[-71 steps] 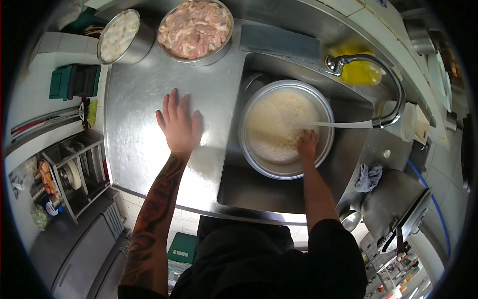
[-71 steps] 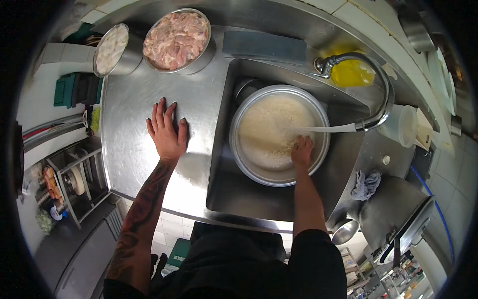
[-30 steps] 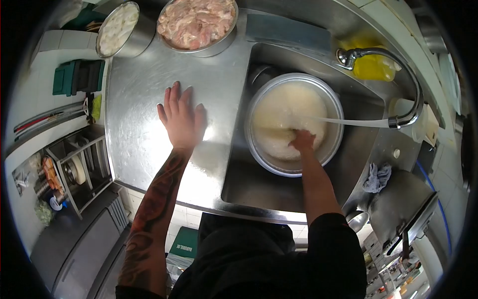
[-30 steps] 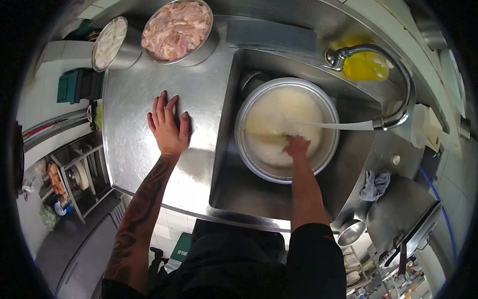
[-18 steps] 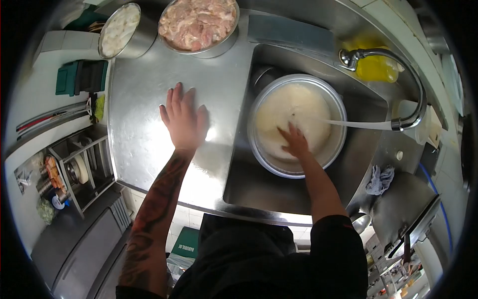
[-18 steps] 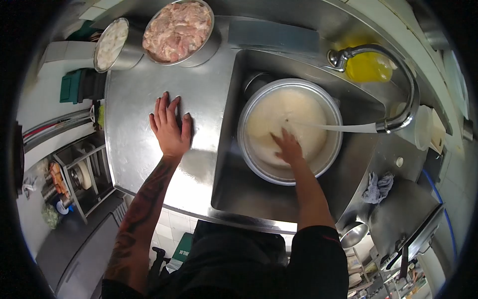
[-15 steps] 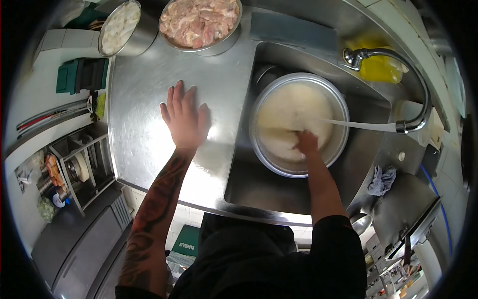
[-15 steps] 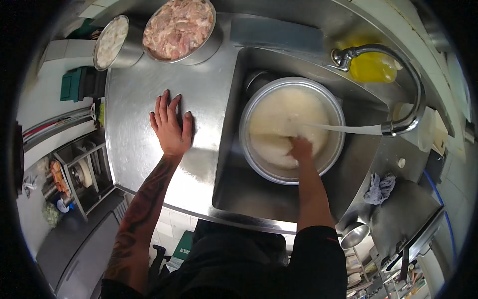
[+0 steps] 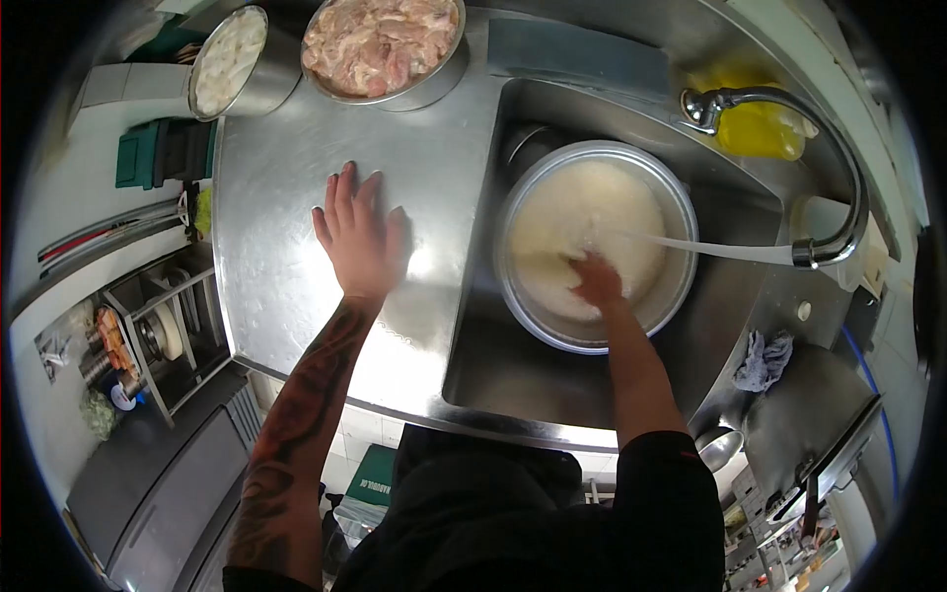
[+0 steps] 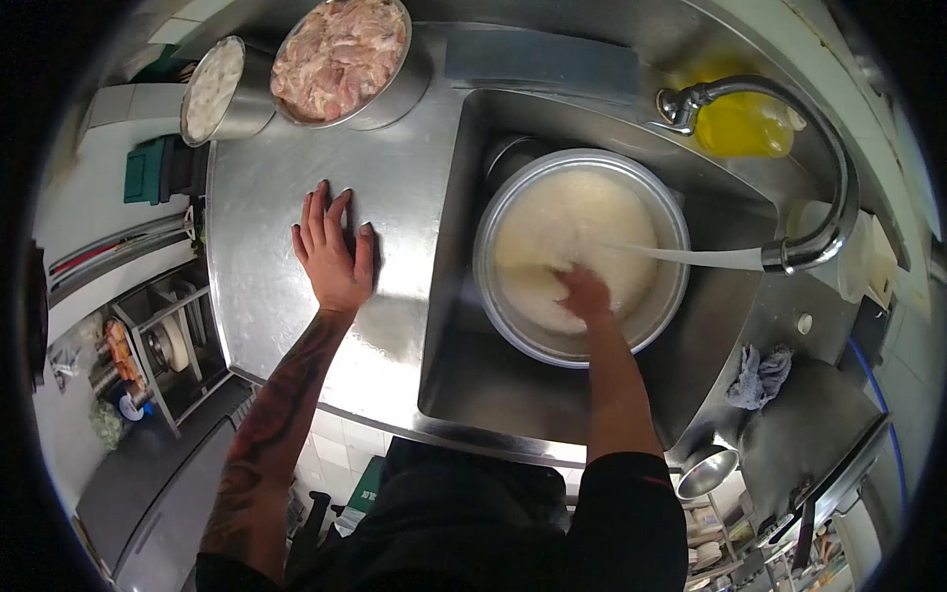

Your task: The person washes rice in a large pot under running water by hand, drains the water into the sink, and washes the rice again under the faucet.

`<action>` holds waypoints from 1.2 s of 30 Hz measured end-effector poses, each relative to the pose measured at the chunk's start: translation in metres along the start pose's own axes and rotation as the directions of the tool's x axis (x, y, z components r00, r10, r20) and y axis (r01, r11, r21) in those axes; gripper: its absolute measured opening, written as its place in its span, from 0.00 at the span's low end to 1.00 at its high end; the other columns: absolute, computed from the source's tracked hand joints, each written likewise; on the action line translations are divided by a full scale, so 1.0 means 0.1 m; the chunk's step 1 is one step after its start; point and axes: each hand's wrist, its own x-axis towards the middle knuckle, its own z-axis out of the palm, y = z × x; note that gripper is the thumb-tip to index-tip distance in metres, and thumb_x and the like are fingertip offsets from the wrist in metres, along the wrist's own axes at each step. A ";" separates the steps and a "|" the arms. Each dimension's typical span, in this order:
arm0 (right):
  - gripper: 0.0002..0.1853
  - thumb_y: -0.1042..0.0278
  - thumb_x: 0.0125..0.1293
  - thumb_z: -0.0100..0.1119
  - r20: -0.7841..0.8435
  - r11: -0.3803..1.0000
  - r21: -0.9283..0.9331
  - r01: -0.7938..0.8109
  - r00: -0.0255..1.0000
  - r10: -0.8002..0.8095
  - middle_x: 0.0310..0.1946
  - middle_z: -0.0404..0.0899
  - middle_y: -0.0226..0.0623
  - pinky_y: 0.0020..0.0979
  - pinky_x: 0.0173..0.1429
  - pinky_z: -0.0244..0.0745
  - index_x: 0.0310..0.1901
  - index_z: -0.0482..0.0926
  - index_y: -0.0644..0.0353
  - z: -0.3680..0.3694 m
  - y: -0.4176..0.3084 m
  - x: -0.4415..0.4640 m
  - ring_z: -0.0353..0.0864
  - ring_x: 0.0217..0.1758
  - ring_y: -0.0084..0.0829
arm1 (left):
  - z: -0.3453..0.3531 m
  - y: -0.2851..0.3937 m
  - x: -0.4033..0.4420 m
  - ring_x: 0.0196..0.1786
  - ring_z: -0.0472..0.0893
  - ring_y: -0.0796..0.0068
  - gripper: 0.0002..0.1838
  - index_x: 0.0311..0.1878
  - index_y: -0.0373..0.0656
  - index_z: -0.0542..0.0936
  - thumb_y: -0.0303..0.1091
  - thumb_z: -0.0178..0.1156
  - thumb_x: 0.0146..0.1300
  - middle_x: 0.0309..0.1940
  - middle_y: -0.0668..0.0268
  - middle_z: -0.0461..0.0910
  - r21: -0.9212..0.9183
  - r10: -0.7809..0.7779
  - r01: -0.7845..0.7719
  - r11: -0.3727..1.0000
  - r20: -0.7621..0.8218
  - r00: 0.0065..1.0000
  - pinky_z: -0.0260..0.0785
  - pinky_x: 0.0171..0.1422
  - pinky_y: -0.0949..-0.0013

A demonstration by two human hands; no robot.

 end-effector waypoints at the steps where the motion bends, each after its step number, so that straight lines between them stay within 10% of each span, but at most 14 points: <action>1: 0.29 0.46 0.54 0.67 0.174 0.978 -0.021 -0.206 0.963 0.207 0.60 0.77 0.41 0.47 0.63 0.74 0.59 0.79 0.42 0.01 0.08 0.08 0.74 0.64 0.43 | 0.00 0.00 0.00 0.78 0.53 0.52 0.27 0.68 0.48 0.68 0.45 0.51 0.67 0.75 0.59 0.58 -0.001 0.001 -0.001 1.000 -0.004 1.000 0.34 0.77 0.39; 6: 0.25 0.46 0.61 0.60 0.261 0.740 -0.309 -0.598 0.695 0.670 0.46 0.84 0.44 0.45 0.56 0.76 0.51 0.84 0.58 0.90 0.39 1.08 0.82 0.54 0.45 | 0.00 0.01 -0.02 0.78 0.53 0.51 0.27 0.68 0.48 0.68 0.45 0.51 0.67 0.75 0.59 0.58 0.010 0.010 -0.010 1.000 -0.004 1.000 0.35 0.77 0.39; 8: 0.23 0.51 0.63 0.57 0.178 0.729 -0.095 -0.678 0.709 0.683 0.51 0.80 0.50 0.49 0.58 0.74 0.52 0.83 0.60 0.48 -0.14 1.24 0.80 0.56 0.49 | 0.01 0.00 0.00 0.78 0.53 0.51 0.27 0.68 0.48 0.68 0.45 0.51 0.67 0.75 0.59 0.58 0.012 0.013 -0.013 1.000 -0.018 1.000 0.35 0.77 0.39; 10: 0.23 0.53 0.63 0.59 -0.239 0.793 0.031 -0.608 0.766 0.597 0.58 0.75 0.53 0.51 0.62 0.71 0.54 0.81 0.60 0.56 -0.49 1.17 0.76 0.59 0.53 | -0.01 -0.02 -0.01 0.78 0.53 0.51 0.27 0.68 0.48 0.68 0.46 0.51 0.67 0.75 0.59 0.58 0.014 0.008 -0.008 1.000 -0.010 1.000 0.35 0.77 0.39; 14: 0.24 0.56 0.59 0.64 -0.280 0.975 0.178 -0.130 0.944 0.177 0.64 0.70 0.48 0.52 0.70 0.61 0.59 0.80 0.47 0.18 -0.54 0.47 0.62 0.72 0.47 | 0.00 -0.02 0.00 0.78 0.52 0.51 0.29 0.68 0.49 0.67 0.48 0.52 0.65 0.75 0.59 0.58 0.002 0.017 -0.017 1.000 -0.019 1.000 0.37 0.76 0.34; 16: 0.26 0.60 0.53 0.72 0.015 0.968 0.248 0.028 0.999 -0.033 0.58 0.76 0.44 0.46 0.68 0.66 0.56 0.82 0.41 0.01 -0.28 0.29 0.70 0.67 0.45 | -0.01 0.00 0.00 0.78 0.53 0.51 0.28 0.68 0.49 0.67 0.47 0.51 0.66 0.75 0.58 0.58 0.002 0.019 -0.019 1.000 -0.025 1.000 0.36 0.76 0.36; 18: 0.24 0.60 0.49 0.76 0.289 0.764 0.604 -0.225 0.956 0.053 0.45 0.83 0.39 0.37 0.61 0.75 0.52 0.85 0.42 0.05 0.23 0.32 0.81 0.55 0.39 | -0.02 0.00 -0.02 0.78 0.53 0.51 0.28 0.68 0.48 0.68 0.46 0.50 0.68 0.75 0.58 0.58 0.005 0.016 -0.016 1.000 -0.026 1.000 0.36 0.77 0.39; 19: 0.20 0.63 0.48 0.76 0.031 0.712 0.693 -0.114 0.991 0.128 0.34 0.85 0.36 0.34 0.51 0.79 0.46 0.86 0.47 -0.14 0.33 0.24 0.85 0.41 0.33 | -0.02 0.01 -0.01 0.78 0.53 0.51 0.28 0.68 0.48 0.68 0.46 0.50 0.68 0.75 0.58 0.58 0.006 0.018 -0.018 1.000 -0.026 0.999 0.36 0.77 0.38; 24: 0.08 0.74 0.56 0.63 -0.153 0.809 0.524 -0.268 0.904 0.399 0.29 0.83 0.42 0.37 0.41 0.78 0.38 0.84 0.58 -0.70 0.98 0.40 0.84 0.34 0.37 | -0.04 0.02 0.00 0.78 0.53 0.51 0.28 0.68 0.48 0.68 0.47 0.50 0.68 0.75 0.58 0.58 0.000 0.017 -0.017 1.000 -0.028 0.999 0.36 0.77 0.38; 30: 0.21 0.62 0.57 0.69 -0.506 0.978 0.207 -0.019 0.854 0.124 0.51 0.80 0.49 0.38 0.59 0.74 0.52 0.81 0.59 -0.70 1.26 0.71 0.79 0.57 0.44 | -0.03 0.00 -0.01 0.78 0.53 0.52 0.28 0.68 0.49 0.68 0.46 0.51 0.67 0.75 0.59 0.58 -0.011 0.002 -0.003 1.000 -0.022 1.000 0.35 0.77 0.39; 33: 0.34 0.48 0.58 0.68 -0.378 0.920 0.322 -0.223 0.861 0.341 0.64 0.70 0.52 0.45 0.70 0.65 0.62 0.75 0.57 -0.36 1.16 0.81 0.68 0.68 0.50 | -0.03 0.00 -0.02 0.78 0.53 0.52 0.28 0.68 0.49 0.68 0.46 0.51 0.66 0.75 0.59 0.58 -0.011 0.007 -0.008 1.000 -0.024 1.000 0.36 0.77 0.39; 36: 0.45 0.30 0.57 0.58 -0.256 0.789 -0.154 -0.594 0.796 0.549 0.74 0.56 0.52 0.68 0.73 0.46 0.72 0.63 0.46 0.04 0.55 1.00 0.49 0.77 0.60 | -0.03 0.00 0.01 0.78 0.53 0.52 0.28 0.68 0.49 0.68 0.46 0.51 0.66 0.75 0.59 0.58 -0.002 0.000 0.000 1.000 -0.015 1.000 0.36 0.77 0.39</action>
